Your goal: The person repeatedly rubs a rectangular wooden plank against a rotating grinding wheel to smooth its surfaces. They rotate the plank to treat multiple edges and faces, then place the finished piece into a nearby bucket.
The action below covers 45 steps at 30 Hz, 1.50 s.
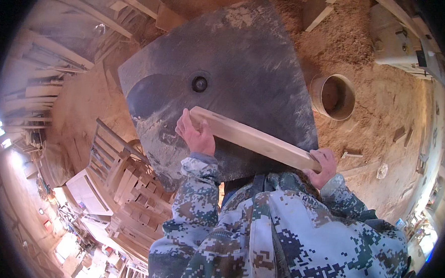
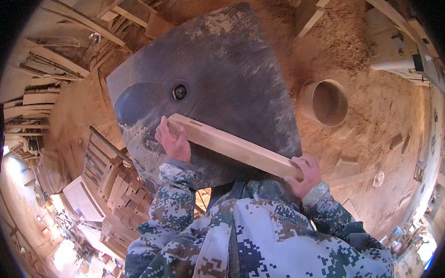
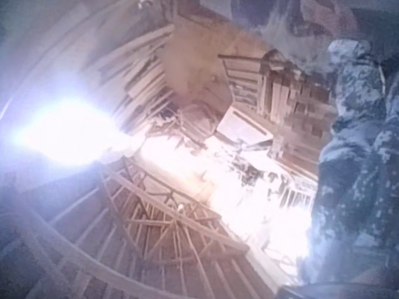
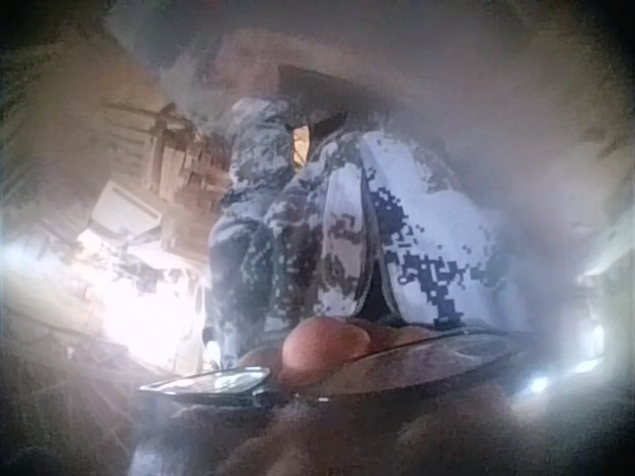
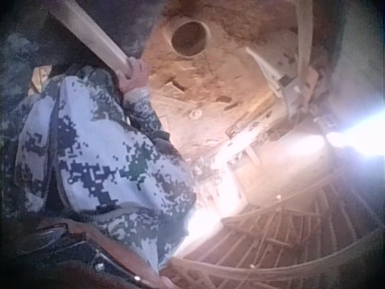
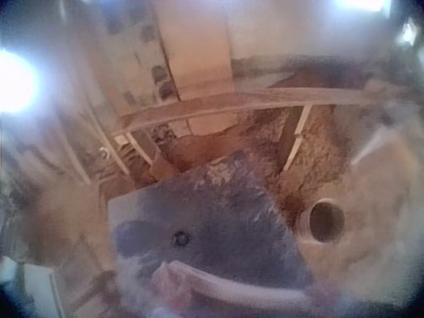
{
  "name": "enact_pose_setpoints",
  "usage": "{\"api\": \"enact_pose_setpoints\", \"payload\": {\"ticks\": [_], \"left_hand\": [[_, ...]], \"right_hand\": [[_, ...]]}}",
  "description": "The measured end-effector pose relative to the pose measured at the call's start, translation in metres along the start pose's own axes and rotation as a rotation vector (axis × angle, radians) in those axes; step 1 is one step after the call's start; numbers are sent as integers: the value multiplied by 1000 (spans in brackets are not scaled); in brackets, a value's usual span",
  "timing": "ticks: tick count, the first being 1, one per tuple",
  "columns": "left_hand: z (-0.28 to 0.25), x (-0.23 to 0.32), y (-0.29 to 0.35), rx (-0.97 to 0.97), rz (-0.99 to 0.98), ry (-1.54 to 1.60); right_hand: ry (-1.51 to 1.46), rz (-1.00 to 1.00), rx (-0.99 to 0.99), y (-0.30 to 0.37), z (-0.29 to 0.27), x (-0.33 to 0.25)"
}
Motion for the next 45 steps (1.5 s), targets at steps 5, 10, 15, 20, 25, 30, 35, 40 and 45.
{"api": "enact_pose_setpoints", "payload": {"ticks": [5, 10, 15, 20, 25, 30, 35, 40, 45], "left_hand": [[23, -1, -16, 135, -131, -18], [35, 1, -29, 239, -137, -58], [37, -2, -48, 191, -131, -58], [37, 0, -61, 98, -71, -124], [41, 5, -72, 86, -41, -62], [40, 9, -78, 54, 23, -79], [41, 16, -84, 59, 87, -49], [41, 25, -90, 42, 61, -35], [38, 29, -97, 62, -19, -3]], "right_hand": [[198, -102, -11, 3, 9, -4], [131, -150, 91, 6, 24, 1], [93, -90, 54, 9, 41, -1], [19, -57, 21, 11, 52, -8], [-35, -72, 18, 14, 54, -16], [-83, -49, 9, 17, 53, -25], [-71, -14, 49, 18, 50, -32], [-61, 6, 100, 11, 41, -35], [-40, 24, 155, -1, 31, -38]]}}
Point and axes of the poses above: each hand's wrist, its own y-axis away from the middle knuckle, its own z-axis out of the palm, x = y × z, the point moved 4 cm from there along -y, towards the middle knuckle, and after that the axes turned 7 degrees about z, right-handed, at the moved point
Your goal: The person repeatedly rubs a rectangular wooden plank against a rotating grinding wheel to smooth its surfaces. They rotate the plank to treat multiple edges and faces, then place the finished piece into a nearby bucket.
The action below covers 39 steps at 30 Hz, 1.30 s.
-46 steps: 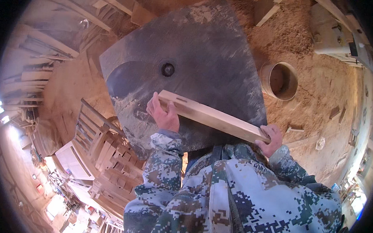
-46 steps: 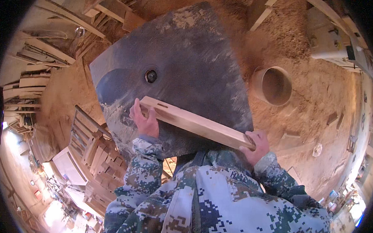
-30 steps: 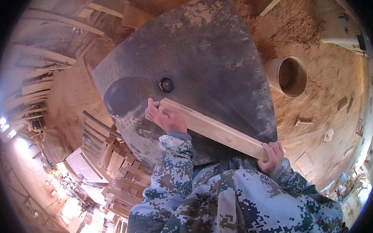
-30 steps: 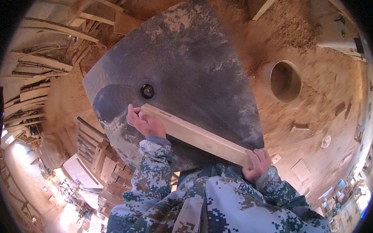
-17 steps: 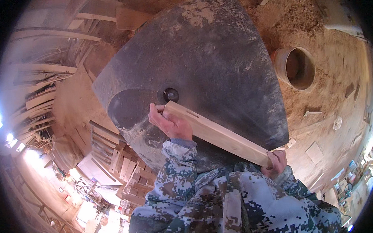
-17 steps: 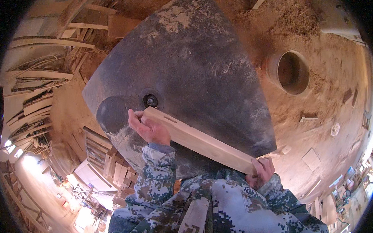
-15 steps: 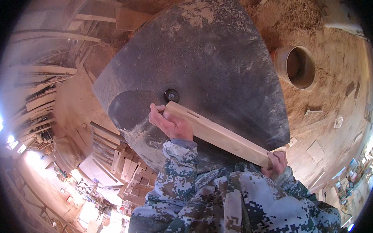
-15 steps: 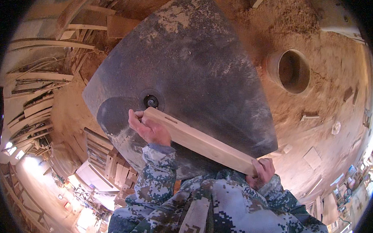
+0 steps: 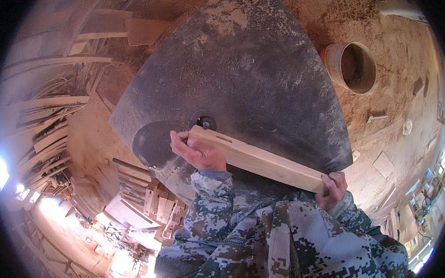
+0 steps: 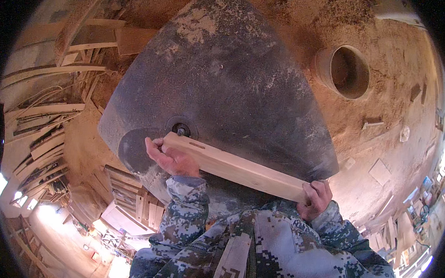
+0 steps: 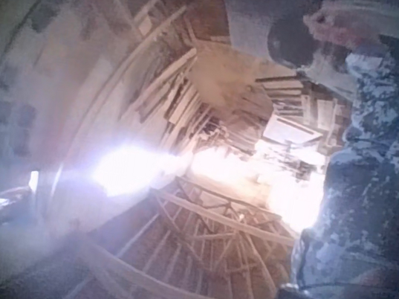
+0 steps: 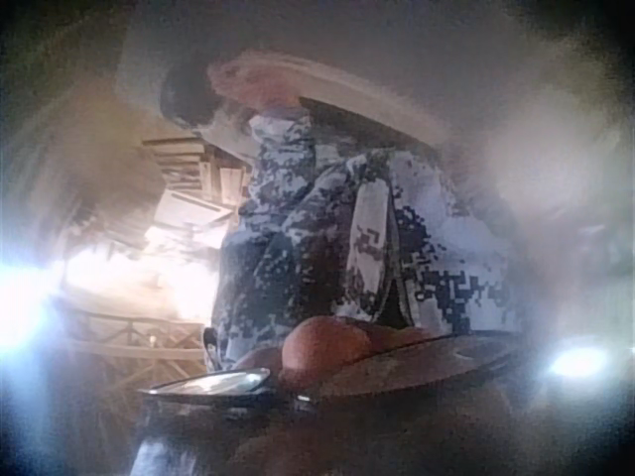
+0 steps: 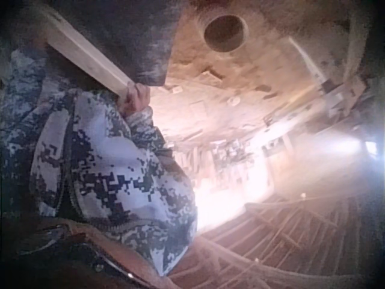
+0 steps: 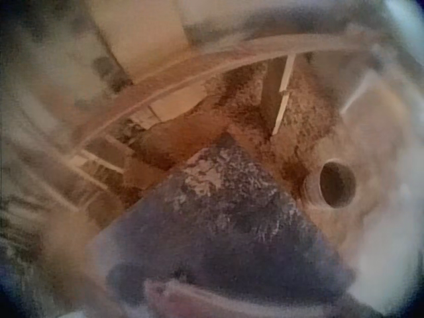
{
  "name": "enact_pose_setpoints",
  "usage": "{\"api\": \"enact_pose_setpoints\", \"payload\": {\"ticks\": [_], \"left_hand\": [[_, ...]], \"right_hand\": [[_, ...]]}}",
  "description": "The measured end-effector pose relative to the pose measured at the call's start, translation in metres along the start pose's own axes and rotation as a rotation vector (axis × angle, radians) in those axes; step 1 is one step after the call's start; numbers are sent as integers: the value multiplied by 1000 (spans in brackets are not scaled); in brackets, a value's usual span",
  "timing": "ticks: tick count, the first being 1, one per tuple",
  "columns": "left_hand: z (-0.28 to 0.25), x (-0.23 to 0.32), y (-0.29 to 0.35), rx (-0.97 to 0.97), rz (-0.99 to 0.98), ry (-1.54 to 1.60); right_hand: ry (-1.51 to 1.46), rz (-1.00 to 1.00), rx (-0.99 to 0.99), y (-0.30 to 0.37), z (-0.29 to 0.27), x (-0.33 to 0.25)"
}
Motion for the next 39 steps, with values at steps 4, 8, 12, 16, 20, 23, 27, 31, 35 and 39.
{"api": "enact_pose_setpoints", "payload": {"ticks": [4, 8, 12, 16, 20, 23, 27, 31, 35, 39], "left_hand": [[1, -2, -2, 19, -69, 66], [1, -8, -6, 12, -123, 46], [0, -9, -11, 40, -109, 50], [-1, -7, -13, 68, -145, 110], [-4, -9, -17, 45, -147, 73], [-5, -13, -19, 50, -150, 73], [-7, -14, -18, 72, -138, 258], [-19, -21, -17, 89, -326, 386], [-27, -22, -26, 69, -348, 191], [-24, -23, -37, 120, -340, 106]], "right_hand": [[6, 3, -3, -14, -6, -1], [-3, -19, 4, -25, -9, -2], [1, 0, -38, -33, -10, -7], [-14, 1, -41, -42, -11, -11], [-25, -20, -12, -48, -11, -14], [-37, -37, -15, -48, -11, -13], [-15, -77, -40, -48, -14, -9], [-11, -107, -52, -53, -14, -11], [2, -70, -77, -61, -12, -24], [98, -68, -21, -70, -11, -34]]}}
Point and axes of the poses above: each hand's wrist, its own y-axis away from the middle knuckle, its own z-axis out of the palm, x = y × z, the point moved 4 cm from there along -y, towards the middle knuckle, and after that the axes turned 7 degrees about z, right-handed, at the moved point
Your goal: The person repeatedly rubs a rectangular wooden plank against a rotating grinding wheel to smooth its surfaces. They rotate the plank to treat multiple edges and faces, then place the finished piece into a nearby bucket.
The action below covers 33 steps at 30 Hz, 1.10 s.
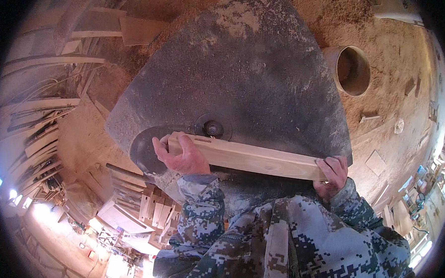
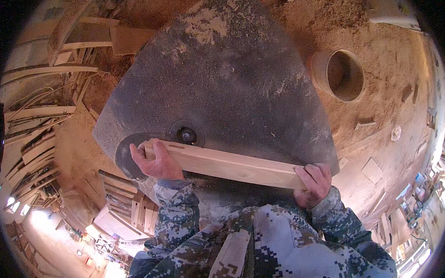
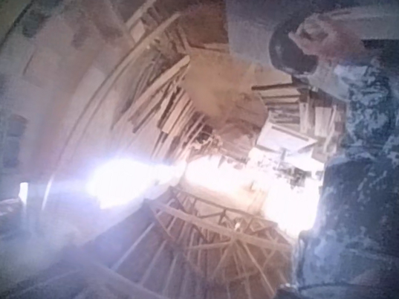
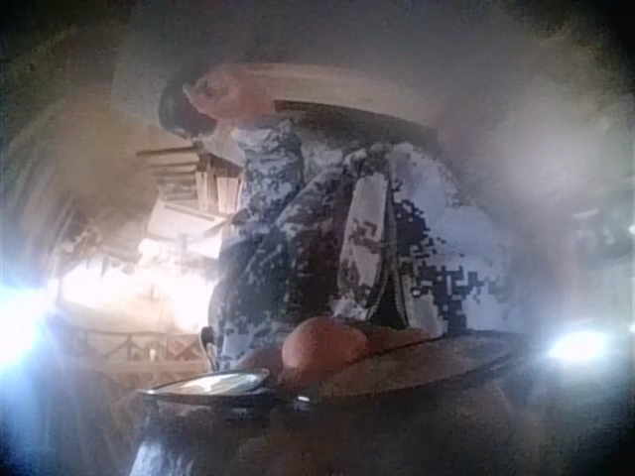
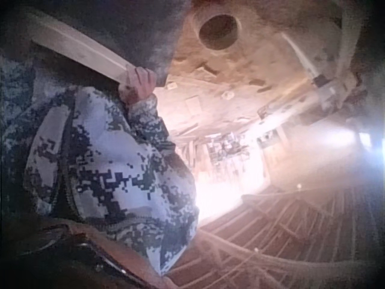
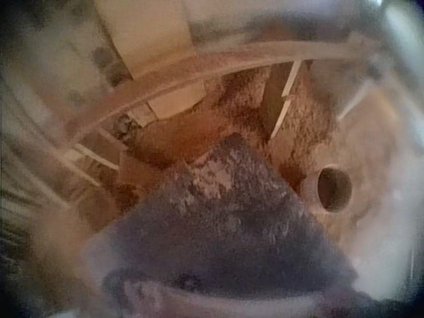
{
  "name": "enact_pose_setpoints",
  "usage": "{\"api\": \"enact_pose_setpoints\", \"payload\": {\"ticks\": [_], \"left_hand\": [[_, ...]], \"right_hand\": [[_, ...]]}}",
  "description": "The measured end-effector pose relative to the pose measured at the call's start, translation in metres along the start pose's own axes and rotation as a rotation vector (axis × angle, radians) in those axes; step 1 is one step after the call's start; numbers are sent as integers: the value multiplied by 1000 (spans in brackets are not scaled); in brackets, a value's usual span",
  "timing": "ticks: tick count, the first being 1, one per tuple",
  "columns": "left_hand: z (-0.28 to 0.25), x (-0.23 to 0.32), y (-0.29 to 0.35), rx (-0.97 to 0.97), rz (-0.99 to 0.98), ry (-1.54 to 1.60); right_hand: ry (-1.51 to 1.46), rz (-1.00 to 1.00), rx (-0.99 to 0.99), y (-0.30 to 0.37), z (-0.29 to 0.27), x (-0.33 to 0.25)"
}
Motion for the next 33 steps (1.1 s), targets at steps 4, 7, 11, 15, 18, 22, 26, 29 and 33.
{"api": "enact_pose_setpoints", "payload": {"ticks": [4, 7, 11, 15, 18, 22, 26, 29, 33], "left_hand": [[2, -2, -1, 39, -30, 29], [1, -3, -3, 42, 29, 13], [2, -5, -5, 45, 30, 22], [2, -6, -8, 44, 28, 27], [2, -5, -9, 42, 48, -4], [2, -5, -10, 33, 43, -49], [3, -2, -8, 31, -3, 69], [2, 2, -8, 29, 5, 67], [-2, -4, -9, 30, -5, 60]], "right_hand": [[23, 22, 33, -3, 1, -3], [19, 46, 37, -3, 2, -5], [10, 84, 23, -5, 3, -6], [23, 73, 32, -9, 2, -7], [14, 76, 35, -10, 3, -7], [22, 80, 31, -9, 4, -6], [10, 68, 35, -8, 3, -4], [-21, 62, 27, -11, 2, -5], [25, 114, -94, -17, 1, -10]]}}
Point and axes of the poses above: each hand's wrist, its own y-axis away from the middle knuckle, its own z-axis out of the palm, x = y × z, the point moved 4 cm from there along -y, towards the middle knuckle, and after that the axes turned 7 degrees about z, right-handed, at the moved point
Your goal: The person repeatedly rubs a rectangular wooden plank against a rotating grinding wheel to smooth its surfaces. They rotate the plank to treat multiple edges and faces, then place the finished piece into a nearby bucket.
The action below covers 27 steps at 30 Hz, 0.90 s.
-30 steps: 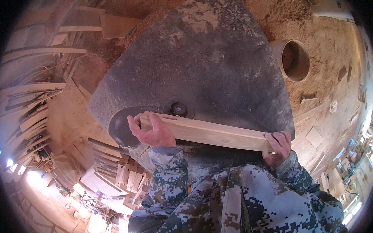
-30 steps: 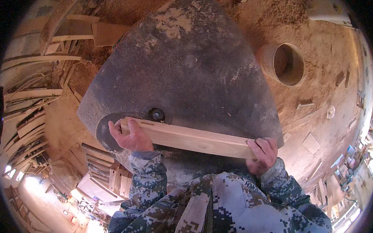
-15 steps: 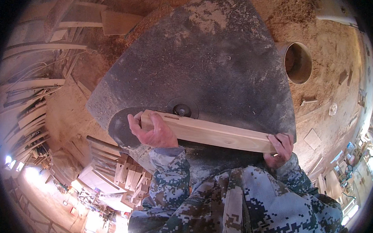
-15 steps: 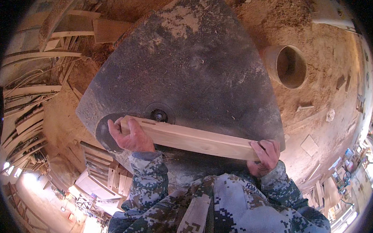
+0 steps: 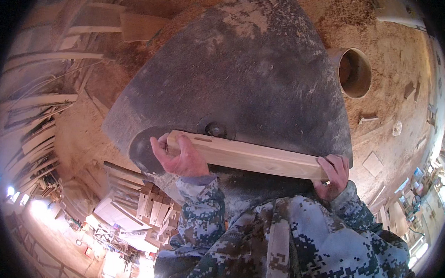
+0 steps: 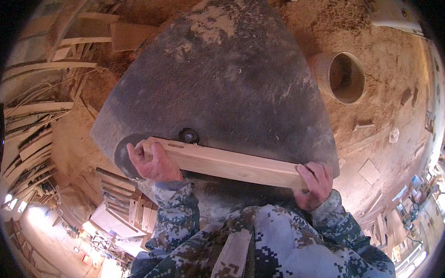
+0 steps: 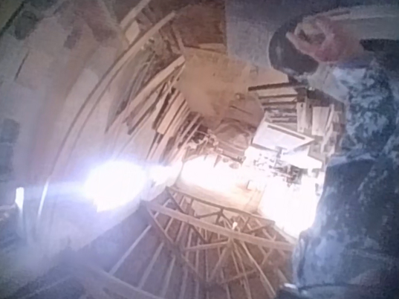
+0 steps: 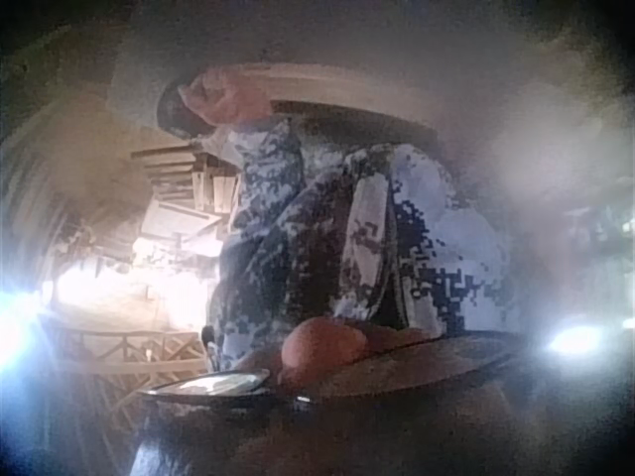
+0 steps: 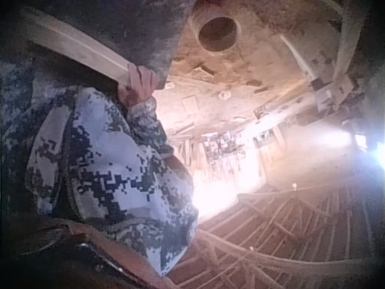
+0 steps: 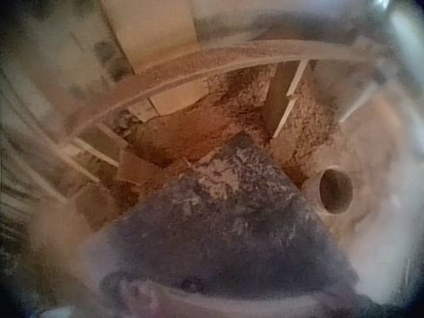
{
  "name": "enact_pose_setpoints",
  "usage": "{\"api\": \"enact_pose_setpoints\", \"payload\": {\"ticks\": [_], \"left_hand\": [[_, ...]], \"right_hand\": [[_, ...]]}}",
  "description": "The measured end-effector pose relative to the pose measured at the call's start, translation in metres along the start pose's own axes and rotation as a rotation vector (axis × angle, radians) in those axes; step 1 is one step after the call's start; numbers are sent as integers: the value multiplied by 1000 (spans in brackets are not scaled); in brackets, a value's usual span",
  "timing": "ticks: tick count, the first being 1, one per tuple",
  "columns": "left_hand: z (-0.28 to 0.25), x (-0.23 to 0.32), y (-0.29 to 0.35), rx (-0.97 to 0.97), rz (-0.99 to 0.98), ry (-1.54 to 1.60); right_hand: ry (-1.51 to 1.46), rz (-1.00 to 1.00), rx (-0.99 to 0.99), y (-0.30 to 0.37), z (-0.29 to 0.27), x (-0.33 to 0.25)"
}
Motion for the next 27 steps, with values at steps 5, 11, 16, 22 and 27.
{"api": "enact_pose_setpoints", "payload": {"ticks": [5, 11, 16, 22, 27], "left_hand": [[-14, -18, 1, 71, -61, 252], [-33, -31, 9, -7, -142, 487], [-52, -39, 7, -141, -114, 458], [-67, -45, 10, -268, -88, 495], [-69, -47, 7, -308, -80, 400]], "right_hand": [[21, 48, -114, 1, -3, -4], [40, 11, -60, 16, 15, -1], [7, 23, -9, 28, 30, 5], [110, -75, 146, 50, 47, 5], [139, -129, 238, 69, 59, 8]]}}
Point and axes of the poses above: each hand's wrist, its own y-axis away from the middle knuckle, its own z-axis out of the palm, x = y × z, the point moved 4 cm from there along -y, towards the middle knuckle, and after that the axes turned 7 degrees about z, right-handed, at the moved point
